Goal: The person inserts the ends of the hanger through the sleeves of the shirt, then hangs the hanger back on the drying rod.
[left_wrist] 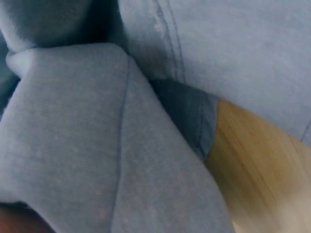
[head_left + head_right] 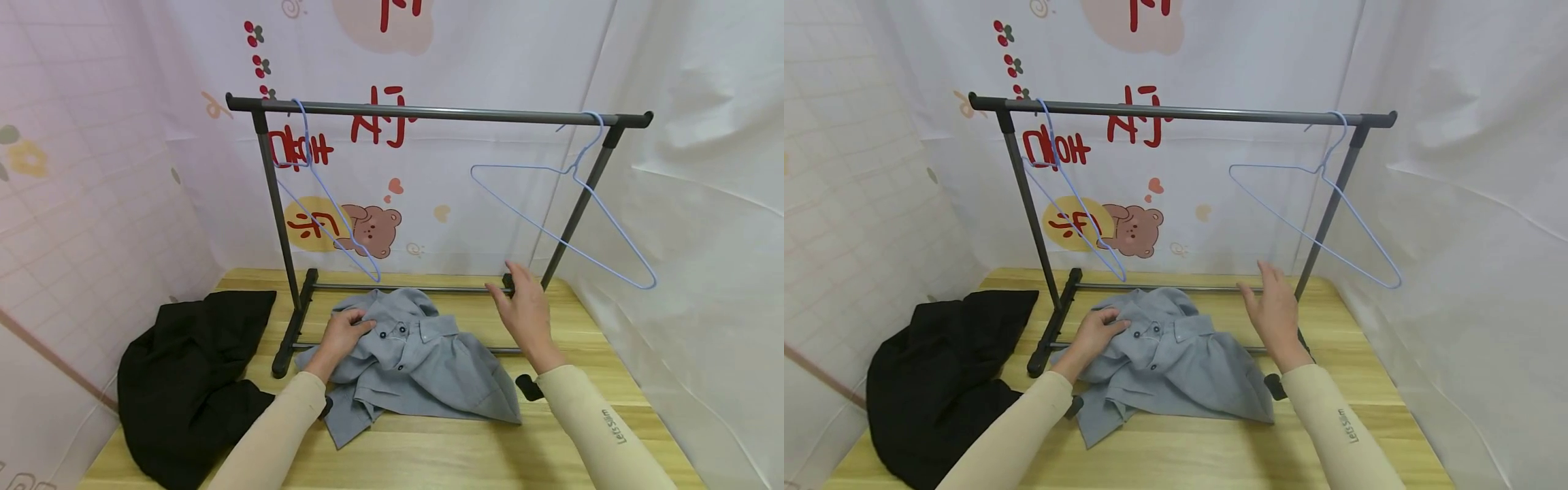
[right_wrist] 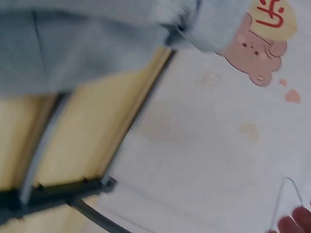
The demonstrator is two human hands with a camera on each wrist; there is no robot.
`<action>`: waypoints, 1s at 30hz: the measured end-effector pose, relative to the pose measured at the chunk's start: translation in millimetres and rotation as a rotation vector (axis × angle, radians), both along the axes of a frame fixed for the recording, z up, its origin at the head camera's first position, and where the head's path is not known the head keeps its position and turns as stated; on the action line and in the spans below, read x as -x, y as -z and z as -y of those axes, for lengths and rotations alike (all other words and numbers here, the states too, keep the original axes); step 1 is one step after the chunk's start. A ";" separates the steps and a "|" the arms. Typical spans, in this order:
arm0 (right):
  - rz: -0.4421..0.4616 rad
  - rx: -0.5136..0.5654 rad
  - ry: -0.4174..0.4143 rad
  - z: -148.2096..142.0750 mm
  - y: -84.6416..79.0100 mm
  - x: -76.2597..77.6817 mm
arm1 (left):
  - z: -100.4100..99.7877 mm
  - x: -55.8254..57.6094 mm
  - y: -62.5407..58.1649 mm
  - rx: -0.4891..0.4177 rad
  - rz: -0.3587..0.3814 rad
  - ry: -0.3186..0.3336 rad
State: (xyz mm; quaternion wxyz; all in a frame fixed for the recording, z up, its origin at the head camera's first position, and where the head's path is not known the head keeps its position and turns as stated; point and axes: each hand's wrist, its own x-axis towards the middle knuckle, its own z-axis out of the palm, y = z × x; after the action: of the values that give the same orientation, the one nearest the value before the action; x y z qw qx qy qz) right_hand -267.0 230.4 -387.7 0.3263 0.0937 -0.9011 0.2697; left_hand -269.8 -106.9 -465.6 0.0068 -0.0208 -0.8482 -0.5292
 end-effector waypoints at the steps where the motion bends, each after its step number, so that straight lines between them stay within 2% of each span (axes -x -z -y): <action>1: -0.057 0.002 0.006 -1.0 -5.2 0.9 | 0.2 -0.2 -0.1 -0.001 -0.001 0.000; 5: -0.248 0.001 0.025 -5.6 -25.1 5.3 | 0.9 -0.5 -0.5 -0.003 -0.006 -0.002; 9: -0.395 0.013 0.073 -11.7 -42.5 9.5 | 1.2 -0.3 0.2 -0.001 -0.013 -0.001; 12: -0.461 0.002 0.106 -18.0 -53.1 11.6 | 1.1 0.3 1.2 0.002 -0.014 0.005; 15: -0.490 -0.018 0.131 -26.5 -63.2 13.8 | 0.6 1.0 2.0 0.000 -0.015 0.012; 18: -0.477 -0.027 0.165 -36.8 -74.4 17.7 | 0.9 2.1 2.9 0.001 -0.018 0.012; 24: -0.378 -0.035 0.252 -59.1 -102.1 25.0 | 0.7 2.5 2.1 0.007 -0.025 0.015; 30: -0.210 0.095 0.352 -69.7 -127.5 33.1 | 0.8 2.4 3.1 0.023 -0.026 0.014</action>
State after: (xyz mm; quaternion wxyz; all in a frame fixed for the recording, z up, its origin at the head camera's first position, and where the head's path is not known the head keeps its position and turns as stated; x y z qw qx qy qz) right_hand -300.1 300.1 -260.2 0.4643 -0.0531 -0.8511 0.2394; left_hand -272.2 -107.7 -468.7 0.0141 -0.0335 -0.8540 -0.5191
